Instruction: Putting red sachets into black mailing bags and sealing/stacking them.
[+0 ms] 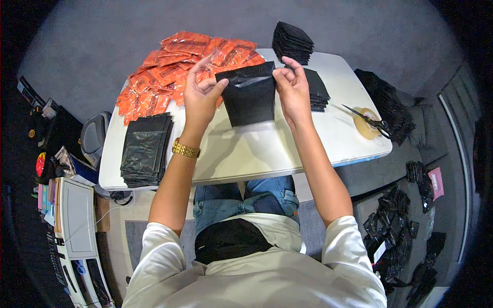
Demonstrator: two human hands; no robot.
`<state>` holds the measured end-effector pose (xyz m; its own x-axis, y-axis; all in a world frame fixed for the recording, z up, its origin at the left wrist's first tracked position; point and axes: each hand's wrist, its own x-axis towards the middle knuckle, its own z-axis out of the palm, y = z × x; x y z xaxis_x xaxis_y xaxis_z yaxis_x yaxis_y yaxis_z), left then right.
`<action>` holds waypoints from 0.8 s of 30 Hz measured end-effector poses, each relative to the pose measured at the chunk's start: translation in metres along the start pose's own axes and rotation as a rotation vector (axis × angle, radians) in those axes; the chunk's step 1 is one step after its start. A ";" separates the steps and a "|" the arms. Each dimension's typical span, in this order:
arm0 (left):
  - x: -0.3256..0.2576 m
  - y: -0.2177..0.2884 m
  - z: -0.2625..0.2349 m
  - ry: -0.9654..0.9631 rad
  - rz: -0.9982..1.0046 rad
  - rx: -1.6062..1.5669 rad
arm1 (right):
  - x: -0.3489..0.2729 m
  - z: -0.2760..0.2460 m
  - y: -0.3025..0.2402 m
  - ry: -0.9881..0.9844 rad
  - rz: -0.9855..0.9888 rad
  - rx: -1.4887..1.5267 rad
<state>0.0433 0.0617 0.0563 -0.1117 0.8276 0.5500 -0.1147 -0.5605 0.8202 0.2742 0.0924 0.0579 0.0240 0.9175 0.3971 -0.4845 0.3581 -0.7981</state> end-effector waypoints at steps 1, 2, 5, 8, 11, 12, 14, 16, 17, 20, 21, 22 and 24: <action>0.001 0.006 0.003 -0.003 -0.008 -0.005 | 0.003 -0.003 -0.001 -0.015 -0.031 -0.045; 0.001 0.012 0.005 -0.004 -0.007 -0.020 | 0.006 -0.006 -0.003 -0.026 -0.075 -0.069; -0.023 0.015 -0.021 -0.038 -0.006 -0.014 | -0.019 -0.007 -0.020 -0.096 -0.020 -0.247; -0.065 0.021 -0.033 -0.304 -0.162 -0.006 | -0.064 -0.047 -0.014 -0.294 0.047 -0.239; -0.090 0.013 -0.041 -0.368 -0.221 0.008 | -0.100 -0.065 0.010 -0.206 0.053 -0.432; -0.091 0.012 -0.036 -0.287 -0.292 0.109 | -0.102 -0.065 0.015 -0.205 0.055 -0.433; -0.090 0.003 -0.029 -0.242 -0.313 0.328 | -0.104 -0.060 0.026 -0.234 0.126 -0.531; -0.087 -0.010 -0.016 -0.283 -0.201 0.460 | -0.100 -0.036 0.032 -0.266 0.106 -0.666; -0.084 -0.013 -0.011 -0.326 -0.091 0.589 | -0.096 -0.027 0.033 -0.292 0.087 -0.803; -0.076 -0.031 0.009 -0.497 -0.104 0.858 | -0.080 -0.031 0.058 -0.499 -0.106 -1.215; -0.076 -0.034 0.014 -0.513 -0.026 1.018 | -0.078 -0.026 0.066 -0.526 -0.132 -1.332; -0.076 -0.037 0.017 -0.564 -0.165 1.022 | -0.079 -0.024 0.071 -0.525 -0.132 -1.331; -0.083 -0.041 0.019 -0.581 -0.156 1.063 | -0.085 -0.020 0.078 -0.597 -0.007 -1.511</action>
<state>0.0762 0.0167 -0.0196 0.3203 0.9262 0.1988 0.8075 -0.3767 0.4539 0.2520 0.0458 -0.0479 -0.4763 0.8500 0.2252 0.7766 0.5267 -0.3457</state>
